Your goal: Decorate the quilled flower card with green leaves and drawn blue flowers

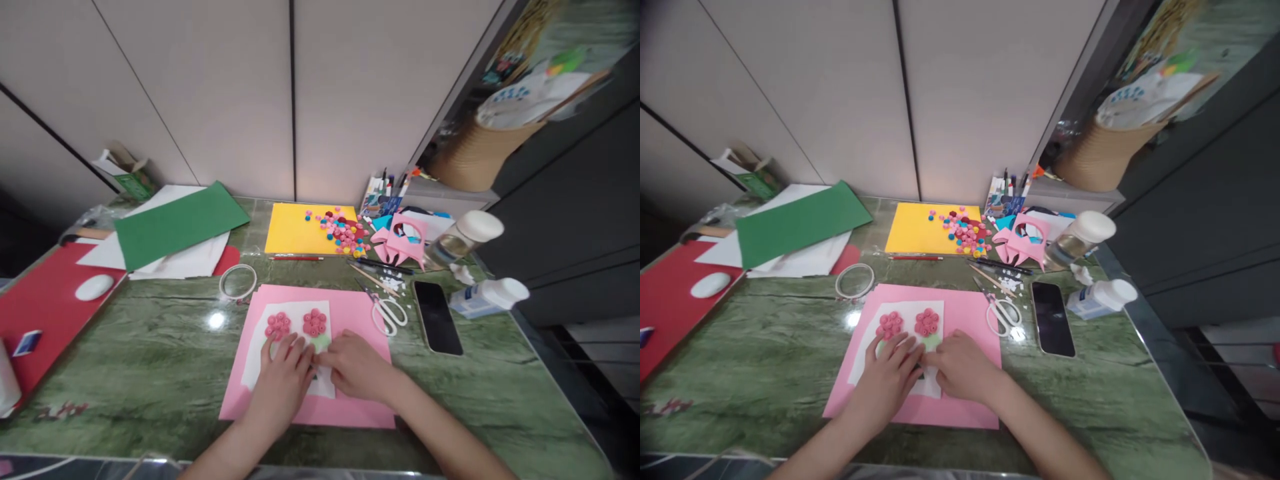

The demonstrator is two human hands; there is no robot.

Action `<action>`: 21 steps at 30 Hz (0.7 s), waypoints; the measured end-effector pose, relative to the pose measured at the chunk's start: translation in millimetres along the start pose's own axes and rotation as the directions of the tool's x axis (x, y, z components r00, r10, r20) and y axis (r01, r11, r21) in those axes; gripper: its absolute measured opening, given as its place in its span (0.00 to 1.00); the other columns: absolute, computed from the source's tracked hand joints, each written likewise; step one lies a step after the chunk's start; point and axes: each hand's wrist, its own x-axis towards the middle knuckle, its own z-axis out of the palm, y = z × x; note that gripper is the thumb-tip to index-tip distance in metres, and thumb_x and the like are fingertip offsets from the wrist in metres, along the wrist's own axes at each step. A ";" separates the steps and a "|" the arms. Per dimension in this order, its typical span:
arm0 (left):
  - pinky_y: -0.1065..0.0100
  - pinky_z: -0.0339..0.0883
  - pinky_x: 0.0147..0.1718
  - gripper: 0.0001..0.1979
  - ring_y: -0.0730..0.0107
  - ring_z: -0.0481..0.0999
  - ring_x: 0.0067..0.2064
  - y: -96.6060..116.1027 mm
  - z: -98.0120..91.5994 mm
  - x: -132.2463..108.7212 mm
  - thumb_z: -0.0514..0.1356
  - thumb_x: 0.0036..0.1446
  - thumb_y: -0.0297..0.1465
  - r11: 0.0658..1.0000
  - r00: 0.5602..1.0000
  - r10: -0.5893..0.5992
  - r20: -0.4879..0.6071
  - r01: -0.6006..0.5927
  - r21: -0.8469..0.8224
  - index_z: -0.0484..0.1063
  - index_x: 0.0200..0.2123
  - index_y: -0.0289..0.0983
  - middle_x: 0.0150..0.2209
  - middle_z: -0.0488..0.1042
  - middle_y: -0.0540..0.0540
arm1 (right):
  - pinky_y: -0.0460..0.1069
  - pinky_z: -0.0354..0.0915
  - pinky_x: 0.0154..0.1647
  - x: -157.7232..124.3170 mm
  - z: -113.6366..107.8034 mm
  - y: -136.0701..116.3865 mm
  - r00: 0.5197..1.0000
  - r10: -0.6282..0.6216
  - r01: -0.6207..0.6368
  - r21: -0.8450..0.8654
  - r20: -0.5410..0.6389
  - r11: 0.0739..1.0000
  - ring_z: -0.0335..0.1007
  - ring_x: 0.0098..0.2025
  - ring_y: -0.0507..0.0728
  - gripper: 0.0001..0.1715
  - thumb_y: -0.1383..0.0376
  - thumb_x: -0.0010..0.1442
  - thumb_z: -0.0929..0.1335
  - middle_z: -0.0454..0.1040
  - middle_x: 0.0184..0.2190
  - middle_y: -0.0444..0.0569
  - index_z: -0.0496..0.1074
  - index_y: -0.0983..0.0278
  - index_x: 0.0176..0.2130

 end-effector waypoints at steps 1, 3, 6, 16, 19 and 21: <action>0.47 0.48 0.54 0.13 0.57 0.67 0.51 -0.2 -1.4 0.2 0.56 0.58 0.34 1.000 1.000 0.001 0.014 -0.001 -0.007 0.70 0.46 0.40 0.45 0.73 0.43 | 0.50 0.53 0.37 0.0 -0.3 -1.2 1.000 0.002 -0.002 -0.006 0.003 1.000 0.68 0.34 0.56 0.17 0.70 0.51 0.62 0.74 0.29 0.49 0.71 0.61 0.41; 0.47 0.50 0.53 0.12 0.59 0.69 0.48 -2.0 -4.7 1.6 0.54 0.59 0.32 0.999 1.000 0.014 0.027 -0.013 -0.031 0.71 0.44 0.40 0.44 0.73 0.44 | 0.50 0.53 0.38 -0.3 -1.8 -2.6 1.000 0.006 -0.006 0.009 0.011 1.000 0.68 0.34 0.56 0.16 0.69 0.51 0.62 0.74 0.29 0.49 0.72 0.61 0.40; 0.51 0.53 0.53 0.12 0.61 0.69 0.49 -8.8 -8.7 8.1 0.52 0.60 0.31 0.997 0.999 0.051 -0.011 -0.051 -0.055 0.71 0.45 0.41 0.47 0.72 0.44 | 0.48 0.55 0.38 -1.6 -8.4 -0.1 0.999 -0.036 0.035 0.114 0.009 0.993 0.69 0.34 0.54 0.15 0.70 0.52 0.63 0.75 0.29 0.47 0.74 0.60 0.38; 0.47 0.38 0.61 0.39 0.55 0.43 0.65 -22.7 10.2 41.0 0.54 0.56 0.41 0.973 0.939 0.206 0.275 -0.168 -0.155 0.34 0.64 0.43 0.65 0.45 0.45 | 0.48 0.63 0.38 -1.8 -95.8 77.3 0.887 0.279 -0.155 0.331 -0.369 0.931 0.70 0.36 0.54 0.17 0.69 0.57 0.60 0.77 0.38 0.50 0.74 0.62 0.42; 0.45 0.38 0.61 0.40 0.54 0.43 0.65 -22.0 12.0 44.6 0.54 0.56 0.43 0.970 0.930 0.205 0.307 -0.151 -0.188 0.33 0.64 0.43 0.65 0.45 0.45 | 0.46 0.61 0.29 9.5 -137.0 124.4 0.784 0.428 -0.296 0.335 -0.449 0.894 0.67 0.26 0.52 0.19 0.63 0.59 0.59 0.76 0.30 0.47 0.73 0.62 0.45; 0.45 0.38 0.61 0.40 0.54 0.43 0.65 -20.8 11.3 48.6 0.53 0.56 0.43 0.968 0.928 0.208 0.310 -0.151 -0.199 0.33 0.64 0.43 0.65 0.45 0.45 | 0.45 0.60 0.30 22.6 -164.7 161.2 0.679 0.524 -0.402 0.337 -0.514 0.851 0.67 0.27 0.52 0.20 0.63 0.57 0.59 0.75 0.27 0.46 0.73 0.63 0.45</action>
